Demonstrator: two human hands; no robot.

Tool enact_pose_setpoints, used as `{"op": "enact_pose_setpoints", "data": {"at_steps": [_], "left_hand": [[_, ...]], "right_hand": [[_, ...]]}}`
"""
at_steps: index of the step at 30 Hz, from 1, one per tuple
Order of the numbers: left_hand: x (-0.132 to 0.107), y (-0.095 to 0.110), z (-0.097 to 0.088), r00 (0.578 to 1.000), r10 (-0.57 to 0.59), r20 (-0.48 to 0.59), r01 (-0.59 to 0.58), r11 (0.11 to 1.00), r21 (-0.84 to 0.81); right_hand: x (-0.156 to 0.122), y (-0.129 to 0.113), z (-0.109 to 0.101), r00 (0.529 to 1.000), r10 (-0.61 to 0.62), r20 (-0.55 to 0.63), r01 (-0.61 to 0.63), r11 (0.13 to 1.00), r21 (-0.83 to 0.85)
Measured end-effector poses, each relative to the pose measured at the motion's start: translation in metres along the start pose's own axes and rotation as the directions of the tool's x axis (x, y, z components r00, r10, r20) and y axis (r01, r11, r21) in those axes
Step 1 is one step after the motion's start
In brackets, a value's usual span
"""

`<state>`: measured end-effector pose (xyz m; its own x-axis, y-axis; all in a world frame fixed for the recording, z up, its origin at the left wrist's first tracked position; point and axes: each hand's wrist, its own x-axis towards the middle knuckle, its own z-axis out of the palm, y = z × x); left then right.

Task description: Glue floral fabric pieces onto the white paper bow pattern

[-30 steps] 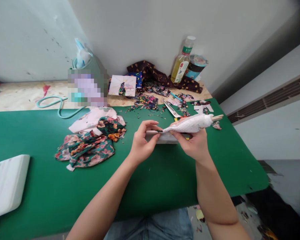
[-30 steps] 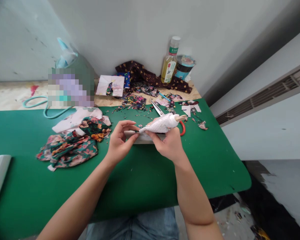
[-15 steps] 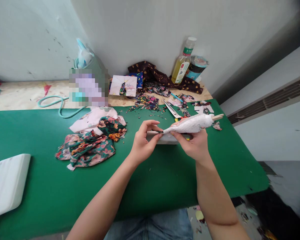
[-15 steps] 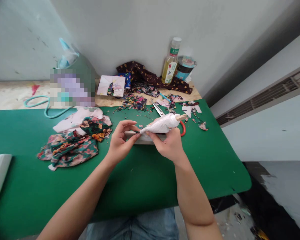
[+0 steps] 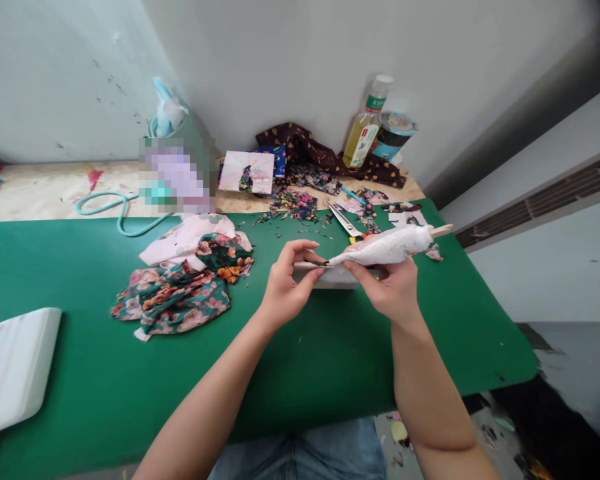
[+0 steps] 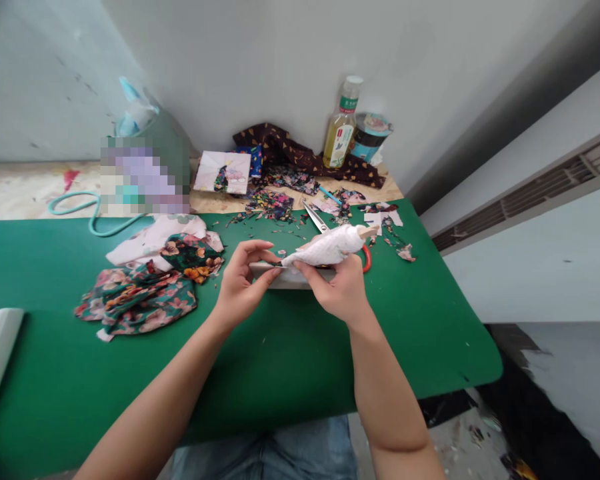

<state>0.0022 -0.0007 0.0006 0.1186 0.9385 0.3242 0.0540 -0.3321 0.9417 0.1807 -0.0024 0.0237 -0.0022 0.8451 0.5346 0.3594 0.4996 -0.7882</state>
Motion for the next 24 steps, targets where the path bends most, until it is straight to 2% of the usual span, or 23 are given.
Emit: {"op": "enact_pose_setpoints", "data": {"at_steps": [6, 12, 24], "left_hand": [[-0.0008, 0.0003, 0.0005, 1.0, -0.006, -0.004, 0.006, 1.0, -0.001], [-0.0002, -0.0005, 0.0005, 1.0, 0.017, -0.002, -0.017, 1.0, -0.004], [-0.0001, -0.0017, 0.0002, 1.0, 0.026, -0.005, -0.026, 1.0, -0.014]], "right_hand": [[-0.0011, 0.0021, 0.0004, 0.999, 0.041, -0.016, -0.04, 0.999, 0.032], [-0.0005, 0.0016, -0.0009, 1.0, 0.005, 0.002, -0.005, 1.0, 0.025], [-0.0004, 0.0012, -0.0004, 1.0, 0.011, 0.004, -0.011, 1.0, 0.015]]}}
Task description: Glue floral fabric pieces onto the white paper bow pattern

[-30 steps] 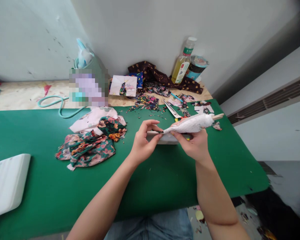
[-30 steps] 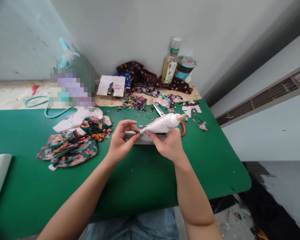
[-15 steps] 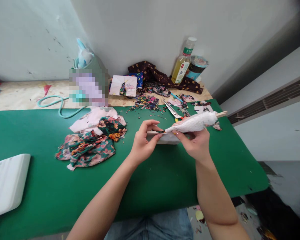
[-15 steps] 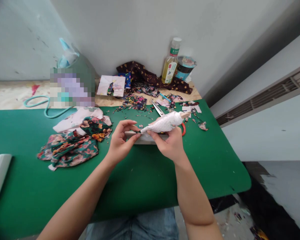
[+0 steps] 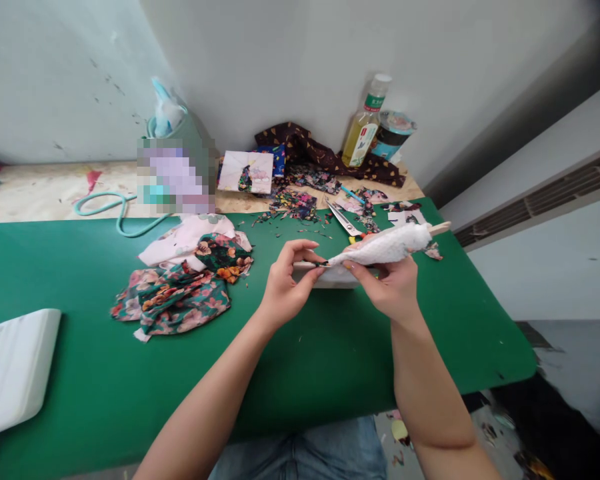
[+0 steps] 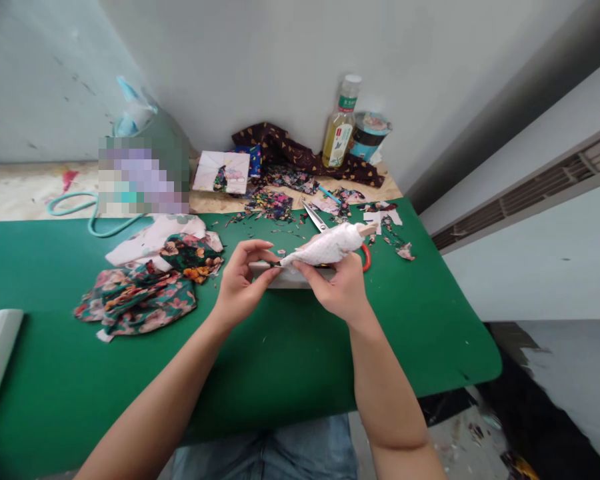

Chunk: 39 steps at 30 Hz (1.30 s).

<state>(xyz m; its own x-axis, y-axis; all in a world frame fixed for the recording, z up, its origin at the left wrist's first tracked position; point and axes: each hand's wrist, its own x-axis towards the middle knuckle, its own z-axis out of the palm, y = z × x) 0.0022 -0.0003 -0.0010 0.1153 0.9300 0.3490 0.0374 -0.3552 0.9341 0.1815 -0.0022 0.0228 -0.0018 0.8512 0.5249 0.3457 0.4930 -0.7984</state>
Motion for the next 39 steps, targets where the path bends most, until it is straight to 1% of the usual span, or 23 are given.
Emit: {"op": "enact_pose_setpoints", "data": {"at_steps": [9, 17, 23, 28, 36, 39], "left_hand": [[0.0008, 0.0014, 0.0003, 1.0, 0.016, -0.003, -0.016, 1.0, 0.008], [0.0, -0.0005, 0.0003, 1.0, -0.01, -0.001, 0.01, 1.0, -0.004], [0.0, 0.0002, -0.0003, 1.0, -0.024, -0.003, 0.025, 1.0, 0.01], [0.0001, 0.0004, -0.0007, 1.0, -0.021, -0.001, 0.021, 1.0, 0.009], [0.0008, 0.0005, -0.0009, 1.0, -0.011, 0.001, 0.011, 1.0, -0.003], [0.0006, 0.0006, -0.0008, 1.0, -0.007, 0.005, 0.007, 1.0, -0.003]], "right_hand": [[0.0009, 0.0009, -0.0002, 1.0, -0.011, 0.007, 0.011, 0.999, 0.031], [0.0005, 0.0022, -0.0004, 1.0, -0.026, -0.008, 0.026, 1.0, 0.015], [0.0001, 0.0036, -0.0003, 1.0, 0.014, -0.02, -0.014, 1.0, -0.006], [0.0004, 0.0023, -0.0007, 1.0, 0.009, -0.012, -0.01, 1.0, -0.019], [-0.0002, 0.0002, 0.0, 0.999, 0.04, -0.002, -0.04, 0.999, 0.002], [0.0, 0.0, -0.0001, 1.0, 0.031, 0.001, -0.031, 0.999, 0.007]]}}
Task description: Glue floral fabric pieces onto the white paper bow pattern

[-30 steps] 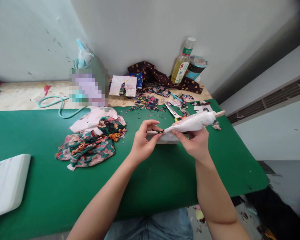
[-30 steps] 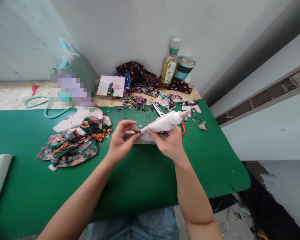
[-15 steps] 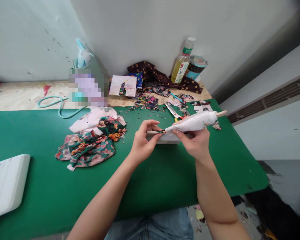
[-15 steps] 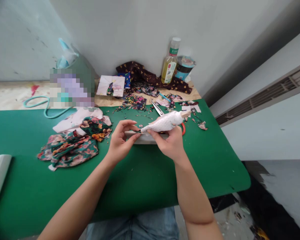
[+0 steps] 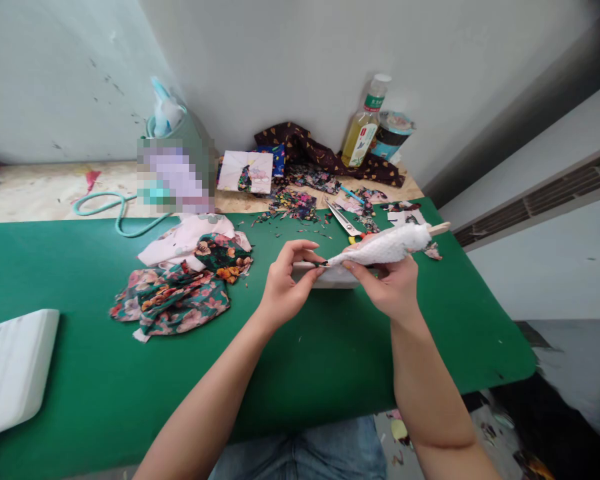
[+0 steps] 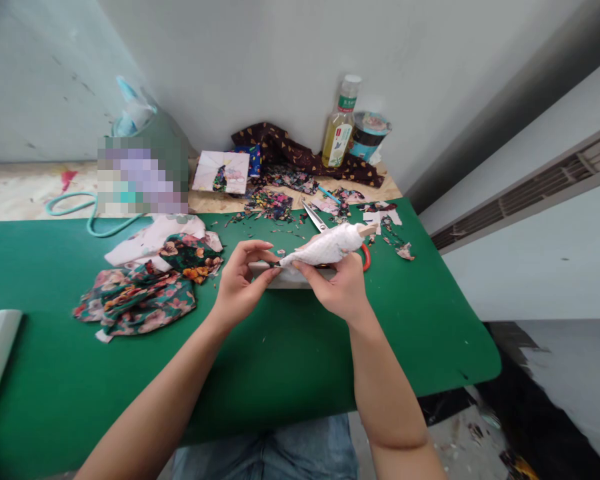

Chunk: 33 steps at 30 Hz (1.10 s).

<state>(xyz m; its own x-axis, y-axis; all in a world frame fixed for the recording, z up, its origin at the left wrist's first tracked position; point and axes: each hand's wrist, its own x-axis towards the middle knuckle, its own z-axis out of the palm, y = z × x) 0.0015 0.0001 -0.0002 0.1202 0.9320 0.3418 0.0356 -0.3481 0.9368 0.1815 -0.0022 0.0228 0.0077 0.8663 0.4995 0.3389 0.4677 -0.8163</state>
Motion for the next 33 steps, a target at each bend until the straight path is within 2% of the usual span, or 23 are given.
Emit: {"op": "enact_pose_setpoints", "data": {"at_steps": [7, 14, 27, 33], "left_hand": [[-0.0001, 0.0004, 0.0003, 1.0, -0.014, -0.004, 0.014, 1.0, 0.017], [-0.0007, -0.0005, 0.0, 1.0, -0.025, -0.011, 0.025, 1.0, 0.019], [-0.0011, -0.0005, -0.0002, 1.0, -0.008, -0.01, 0.008, 1.0, 0.014], [-0.0002, 0.0002, 0.0005, 1.0, -0.011, -0.006, 0.011, 1.0, 0.014]], "right_hand": [[0.0014, -0.0019, -0.0005, 1.0, -0.02, 0.005, 0.02, 0.999, -0.043], [0.0012, -0.0023, -0.0009, 1.0, -0.023, 0.008, 0.023, 1.0, -0.017], [0.0026, -0.0054, -0.0007, 0.991, -0.111, 0.076, 0.114, 0.993, -0.029], [0.0027, -0.0073, -0.0015, 0.992, -0.091, 0.082, 0.096, 0.994, -0.049]]}}
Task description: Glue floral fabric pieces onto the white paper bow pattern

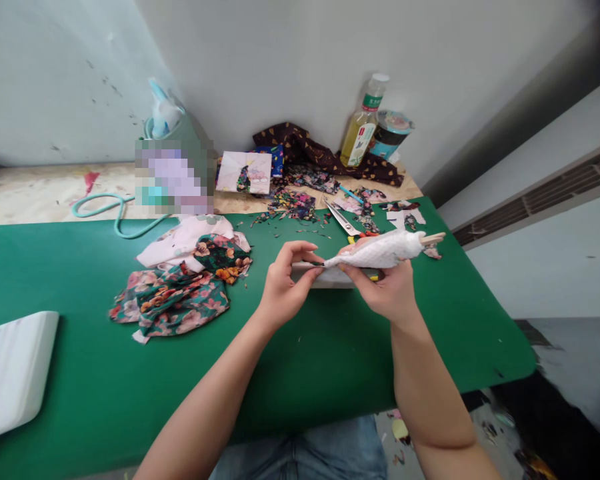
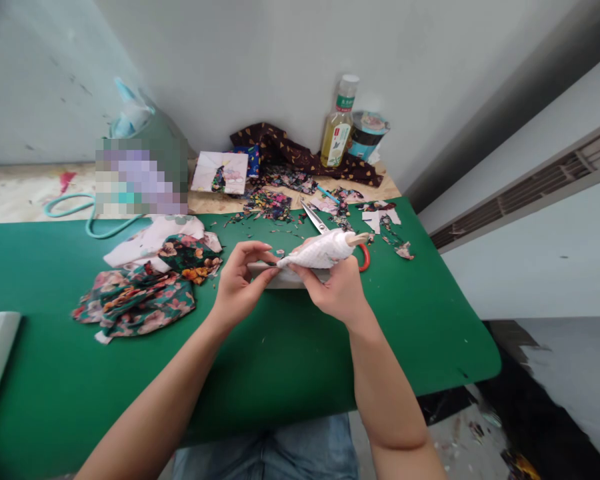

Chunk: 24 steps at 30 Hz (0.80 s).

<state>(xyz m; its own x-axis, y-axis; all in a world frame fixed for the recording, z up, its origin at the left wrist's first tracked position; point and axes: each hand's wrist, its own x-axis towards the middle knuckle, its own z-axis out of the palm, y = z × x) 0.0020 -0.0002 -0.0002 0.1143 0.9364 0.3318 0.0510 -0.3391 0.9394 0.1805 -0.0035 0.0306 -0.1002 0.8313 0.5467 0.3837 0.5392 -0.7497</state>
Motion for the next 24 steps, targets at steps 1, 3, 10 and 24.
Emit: {"op": "enact_pose_setpoints", "data": {"at_steps": [1, 3, 10, 24], "left_hand": [[0.0, 0.0, 0.0, 1.0, -0.002, -0.001, 0.002, 1.0, 0.0], [-0.0002, -0.0001, 0.0001, 1.0, -0.006, -0.002, 0.006, 1.0, -0.001], [-0.0003, -0.0004, 0.0001, 1.0, -0.015, -0.007, 0.015, 1.0, -0.006], [-0.0006, -0.0006, -0.0001, 1.0, -0.021, -0.01, 0.021, 1.0, 0.001]], "right_hand": [[0.0001, 0.0, -0.0001, 1.0, -0.001, -0.001, 0.001, 1.0, -0.003], [0.0004, 0.0005, -0.0002, 1.0, -0.007, -0.003, 0.007, 1.0, -0.005], [-0.0021, 0.0044, 0.0018, 0.996, 0.075, -0.057, -0.074, 0.997, 0.013], [-0.0036, 0.0056, 0.0038, 0.993, 0.08, -0.087, -0.075, 0.995, 0.063]]}}
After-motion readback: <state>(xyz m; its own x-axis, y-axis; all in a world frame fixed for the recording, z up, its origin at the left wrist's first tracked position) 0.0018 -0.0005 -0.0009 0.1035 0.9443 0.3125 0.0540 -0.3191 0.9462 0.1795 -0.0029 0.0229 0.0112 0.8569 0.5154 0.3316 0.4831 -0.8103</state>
